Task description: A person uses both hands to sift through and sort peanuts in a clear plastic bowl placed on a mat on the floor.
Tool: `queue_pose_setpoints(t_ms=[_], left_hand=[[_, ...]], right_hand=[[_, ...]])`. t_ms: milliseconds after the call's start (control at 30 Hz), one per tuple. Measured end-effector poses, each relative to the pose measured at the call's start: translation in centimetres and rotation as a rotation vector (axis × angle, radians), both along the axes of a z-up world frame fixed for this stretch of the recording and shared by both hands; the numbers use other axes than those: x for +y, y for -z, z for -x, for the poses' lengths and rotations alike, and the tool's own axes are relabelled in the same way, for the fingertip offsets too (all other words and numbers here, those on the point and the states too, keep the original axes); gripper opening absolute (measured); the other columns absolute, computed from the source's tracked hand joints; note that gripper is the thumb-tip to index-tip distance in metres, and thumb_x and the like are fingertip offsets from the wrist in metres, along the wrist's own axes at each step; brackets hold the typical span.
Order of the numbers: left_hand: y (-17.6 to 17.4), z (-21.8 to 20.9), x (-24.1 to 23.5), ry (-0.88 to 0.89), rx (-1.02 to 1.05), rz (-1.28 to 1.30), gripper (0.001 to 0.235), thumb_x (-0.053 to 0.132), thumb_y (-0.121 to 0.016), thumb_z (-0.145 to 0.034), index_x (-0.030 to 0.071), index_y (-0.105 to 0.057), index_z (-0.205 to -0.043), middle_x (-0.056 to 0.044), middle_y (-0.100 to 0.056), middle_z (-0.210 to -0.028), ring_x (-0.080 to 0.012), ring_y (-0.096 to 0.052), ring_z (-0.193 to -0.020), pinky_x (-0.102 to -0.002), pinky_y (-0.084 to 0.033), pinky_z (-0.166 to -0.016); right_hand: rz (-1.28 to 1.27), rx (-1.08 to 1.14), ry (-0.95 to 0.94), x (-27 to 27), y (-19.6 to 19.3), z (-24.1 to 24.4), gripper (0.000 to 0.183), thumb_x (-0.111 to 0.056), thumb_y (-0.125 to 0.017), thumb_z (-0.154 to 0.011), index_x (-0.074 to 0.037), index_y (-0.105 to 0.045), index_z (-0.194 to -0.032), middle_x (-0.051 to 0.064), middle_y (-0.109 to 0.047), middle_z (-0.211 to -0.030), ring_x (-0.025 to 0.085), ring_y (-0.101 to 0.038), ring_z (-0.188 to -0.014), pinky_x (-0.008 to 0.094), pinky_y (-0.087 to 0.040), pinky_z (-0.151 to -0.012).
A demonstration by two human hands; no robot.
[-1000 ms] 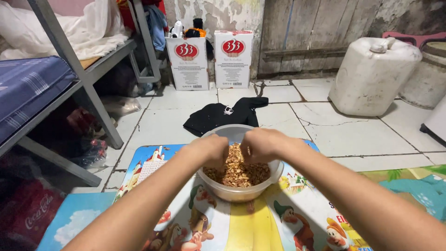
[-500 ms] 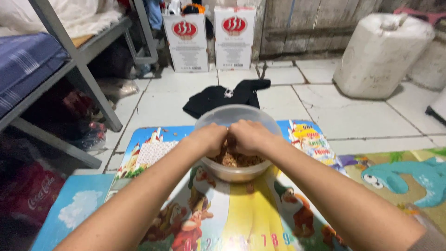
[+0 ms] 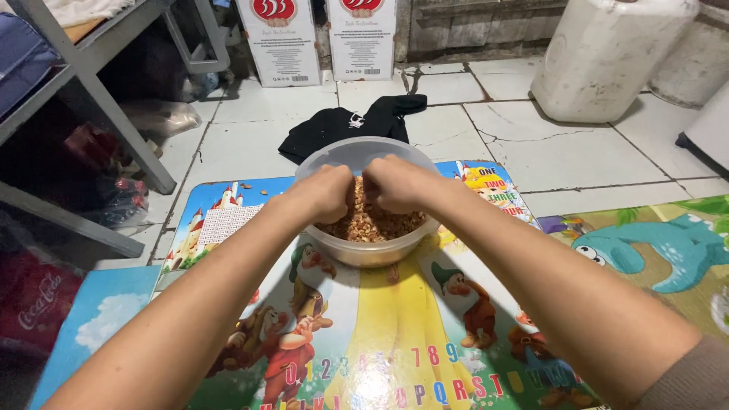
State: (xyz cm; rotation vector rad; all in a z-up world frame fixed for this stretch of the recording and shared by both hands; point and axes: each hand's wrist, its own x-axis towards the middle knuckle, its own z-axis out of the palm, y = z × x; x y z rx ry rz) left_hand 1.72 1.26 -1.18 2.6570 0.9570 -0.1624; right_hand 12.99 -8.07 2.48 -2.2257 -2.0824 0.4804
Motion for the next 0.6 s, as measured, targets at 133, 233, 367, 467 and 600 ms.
queue_pose_setpoints(t_ms=[133,233,367,467,600], left_hand=[[-0.2,0.3,-0.2,0.002,-0.091,0.022,0.018,0.004,-0.061,-0.076,0.004,-0.07,-0.092,-0.021,-0.068,-0.098,-0.0378,-0.065,-0.097,-0.045,-0.055,-0.077],[1.2,-0.4,0.9,0.018,-0.093,-0.014,0.015,0.006,-0.062,-0.077,0.006,-0.071,-0.09,-0.019,-0.068,-0.098,-0.0353,-0.065,-0.097,-0.043,-0.055,-0.077],[1.4,-0.9,1.9,0.021,-0.135,-0.055,0.014,0.01,-0.064,-0.077,0.004,-0.067,-0.09,-0.02,-0.066,-0.1,-0.0345,-0.064,-0.101,-0.044,-0.056,-0.081],[-1.9,0.2,0.4,0.05,-0.092,-0.157,0.015,0.01,-0.062,-0.078,0.004,-0.07,-0.09,-0.022,-0.068,-0.097,-0.0378,-0.065,-0.096,-0.044,-0.056,-0.079],[1.9,-0.6,0.6,0.075,0.025,-0.091,0.021,0.012,-0.068,-0.072,0.006,-0.07,-0.092,-0.019,-0.068,-0.094,-0.0351,-0.066,-0.095,-0.046,-0.057,-0.078]], right_hand=[[-0.104,0.071,0.007,0.7,1.0,-1.4,0.016,-0.006,-0.066,-0.078,0.0,-0.069,-0.093,0.018,-0.068,-0.086,0.035,-0.068,-0.085,0.042,-0.053,-0.073],[-0.122,0.053,-0.017,1.0,1.8,-2.2,0.015,-0.009,-0.066,-0.077,-0.002,-0.07,-0.09,0.016,-0.069,-0.085,0.036,-0.068,-0.086,0.044,-0.053,-0.073],[-0.143,0.029,-0.066,1.3,1.9,-3.0,0.015,-0.012,-0.063,-0.074,-0.005,-0.07,-0.084,0.016,-0.07,-0.084,0.038,-0.066,-0.088,0.05,-0.051,-0.074],[-0.078,-0.085,-0.091,1.0,-0.5,-2.6,0.016,-0.018,-0.071,-0.072,-0.011,-0.074,-0.085,0.014,-0.071,-0.09,0.036,-0.067,-0.09,0.045,-0.054,-0.078],[0.095,-0.239,-0.078,0.6,1.7,-2.4,0.026,-0.03,-0.076,-0.068,-0.02,-0.073,-0.092,0.007,-0.071,-0.088,0.028,-0.068,-0.088,0.041,-0.056,-0.078]])
